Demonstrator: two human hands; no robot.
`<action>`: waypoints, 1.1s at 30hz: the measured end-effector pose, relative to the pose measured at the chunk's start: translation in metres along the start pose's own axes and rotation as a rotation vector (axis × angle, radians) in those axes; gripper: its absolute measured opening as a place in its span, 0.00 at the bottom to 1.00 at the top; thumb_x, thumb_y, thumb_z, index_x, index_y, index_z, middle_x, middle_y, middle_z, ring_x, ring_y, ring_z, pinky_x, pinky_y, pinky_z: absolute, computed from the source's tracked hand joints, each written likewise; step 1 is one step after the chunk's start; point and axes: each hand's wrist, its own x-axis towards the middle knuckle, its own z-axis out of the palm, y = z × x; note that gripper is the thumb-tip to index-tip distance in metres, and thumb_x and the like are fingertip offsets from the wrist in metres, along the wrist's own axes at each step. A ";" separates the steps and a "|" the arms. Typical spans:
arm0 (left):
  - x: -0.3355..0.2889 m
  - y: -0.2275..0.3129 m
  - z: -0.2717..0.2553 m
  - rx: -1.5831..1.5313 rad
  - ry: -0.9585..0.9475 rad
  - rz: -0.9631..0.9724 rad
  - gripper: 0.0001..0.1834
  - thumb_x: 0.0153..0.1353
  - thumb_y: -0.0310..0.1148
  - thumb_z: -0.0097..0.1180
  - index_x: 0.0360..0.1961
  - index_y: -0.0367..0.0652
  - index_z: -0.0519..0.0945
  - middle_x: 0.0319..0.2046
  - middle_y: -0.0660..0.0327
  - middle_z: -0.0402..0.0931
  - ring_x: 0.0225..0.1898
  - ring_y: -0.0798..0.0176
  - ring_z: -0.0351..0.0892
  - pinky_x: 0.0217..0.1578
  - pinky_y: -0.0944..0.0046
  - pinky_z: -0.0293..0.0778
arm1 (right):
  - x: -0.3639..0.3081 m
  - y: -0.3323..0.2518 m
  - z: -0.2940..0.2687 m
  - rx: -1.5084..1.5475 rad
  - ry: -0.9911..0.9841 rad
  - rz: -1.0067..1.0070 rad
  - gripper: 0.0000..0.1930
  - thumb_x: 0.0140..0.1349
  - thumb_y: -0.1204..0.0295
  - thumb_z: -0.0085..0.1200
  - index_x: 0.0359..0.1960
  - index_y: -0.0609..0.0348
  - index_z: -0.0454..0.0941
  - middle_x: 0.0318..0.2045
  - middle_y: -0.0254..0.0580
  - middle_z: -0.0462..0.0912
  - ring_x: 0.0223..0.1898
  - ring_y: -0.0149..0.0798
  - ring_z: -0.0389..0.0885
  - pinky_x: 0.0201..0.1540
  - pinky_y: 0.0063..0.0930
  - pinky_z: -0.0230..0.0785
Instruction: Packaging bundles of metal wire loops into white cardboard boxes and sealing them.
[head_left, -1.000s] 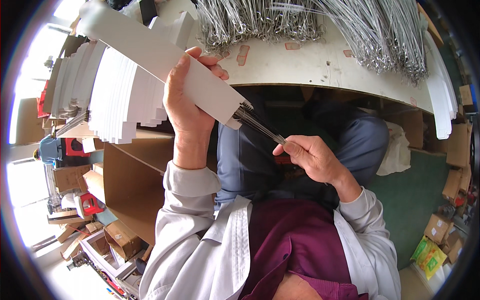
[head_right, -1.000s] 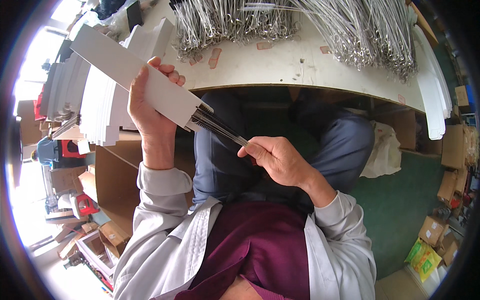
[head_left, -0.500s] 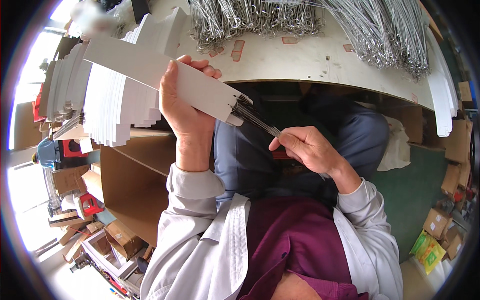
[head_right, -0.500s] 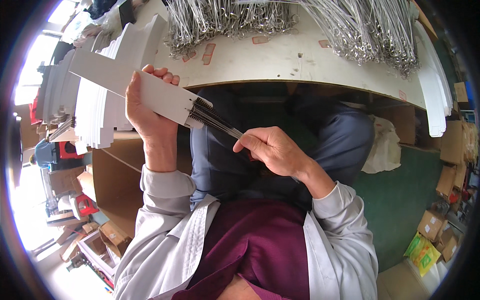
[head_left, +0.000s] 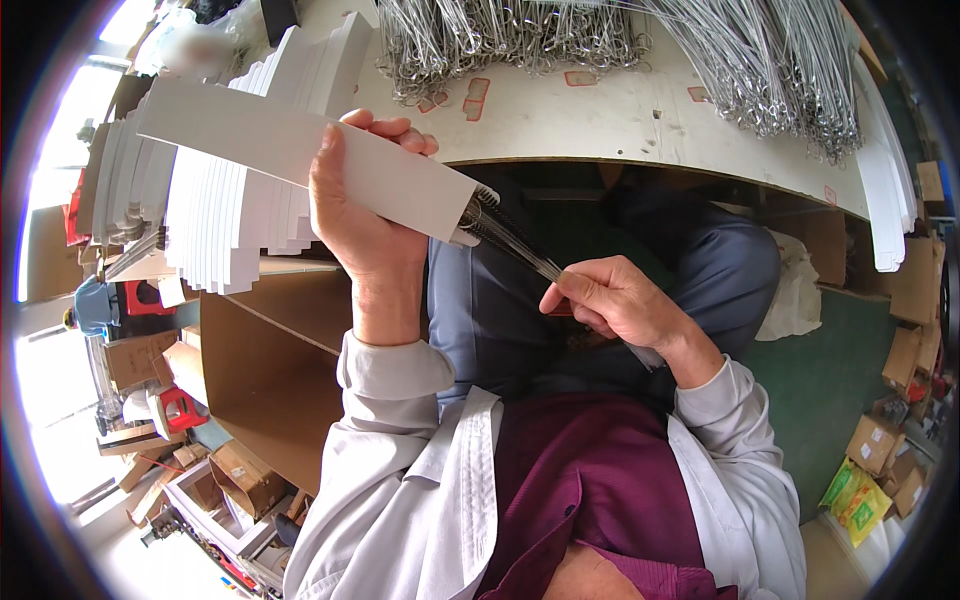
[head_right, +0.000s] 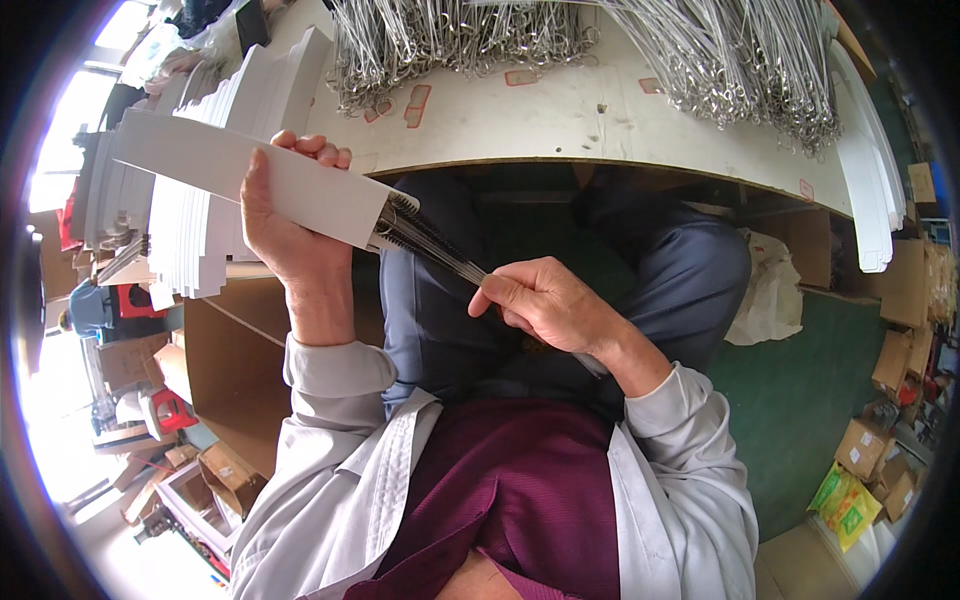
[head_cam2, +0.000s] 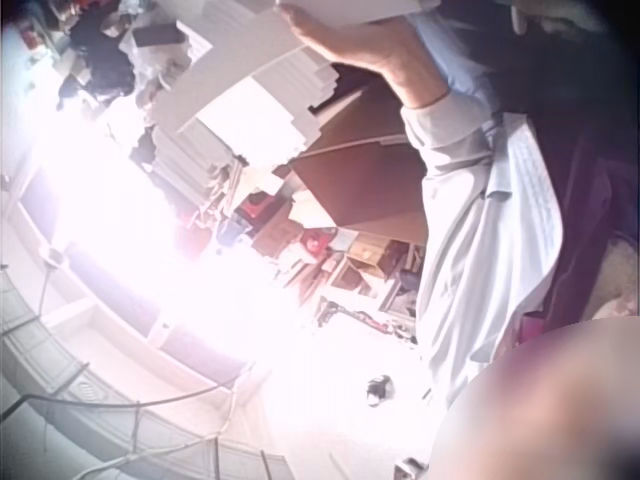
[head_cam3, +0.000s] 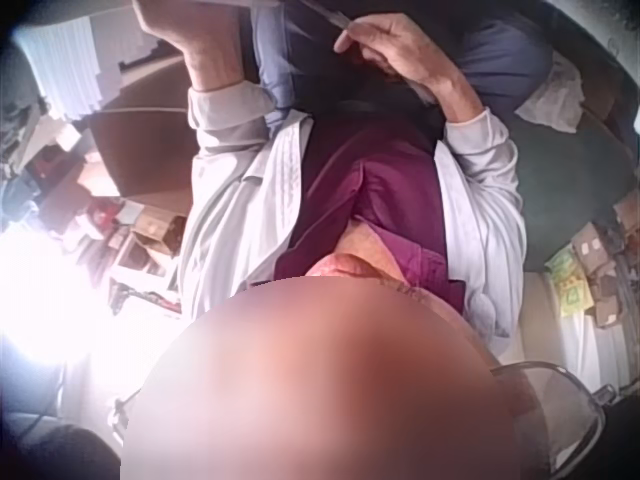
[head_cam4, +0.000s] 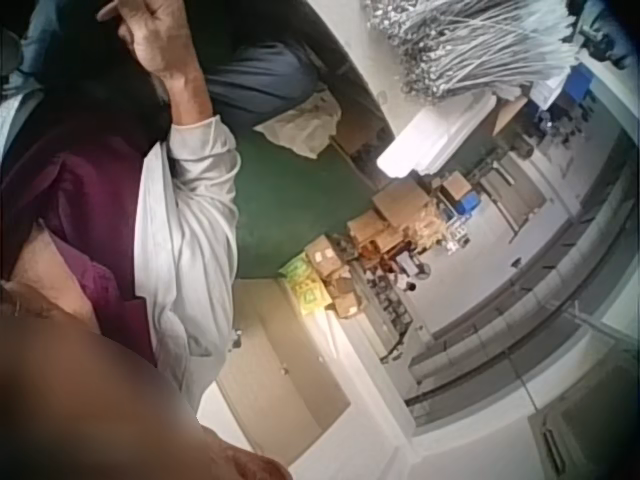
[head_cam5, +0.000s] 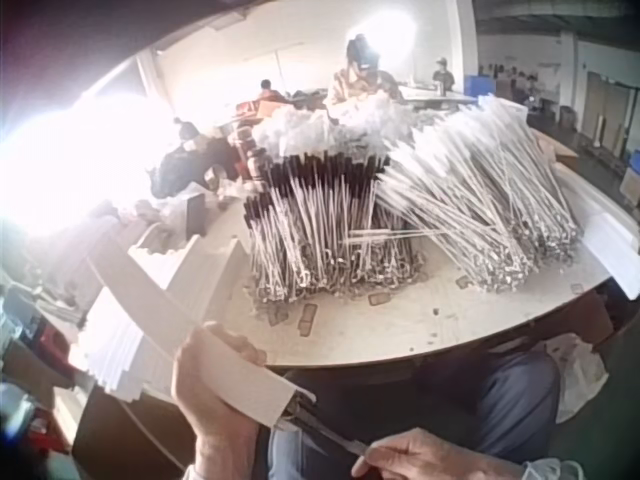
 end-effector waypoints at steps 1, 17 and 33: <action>-0.001 0.000 -0.001 0.019 -0.026 -0.008 0.23 0.68 0.46 0.59 0.47 0.33 0.78 0.34 0.47 0.80 0.34 0.50 0.80 0.43 0.49 0.77 | 0.000 0.001 -0.001 0.000 0.000 0.000 0.24 0.79 0.53 0.49 0.42 0.63 0.86 0.14 0.22 0.63 0.16 0.18 0.57 0.20 0.19 0.52; -0.045 -0.045 0.012 0.015 0.022 -0.279 0.21 0.71 0.48 0.54 0.44 0.38 0.76 0.34 0.49 0.80 0.34 0.51 0.82 0.44 0.48 0.79 | 0.022 -0.023 -0.002 -0.265 0.103 -0.009 0.17 0.76 0.64 0.54 0.36 0.67 0.85 0.20 0.39 0.80 0.23 0.27 0.73 0.29 0.29 0.69; -0.041 -0.029 0.009 -0.032 0.059 -0.197 0.22 0.74 0.50 0.49 0.44 0.37 0.75 0.38 0.46 0.80 0.41 0.48 0.79 0.52 0.47 0.75 | -0.001 -0.023 -0.021 -0.820 0.350 -0.275 0.19 0.60 0.68 0.73 0.50 0.62 0.82 0.29 0.44 0.83 0.29 0.30 0.80 0.37 0.31 0.75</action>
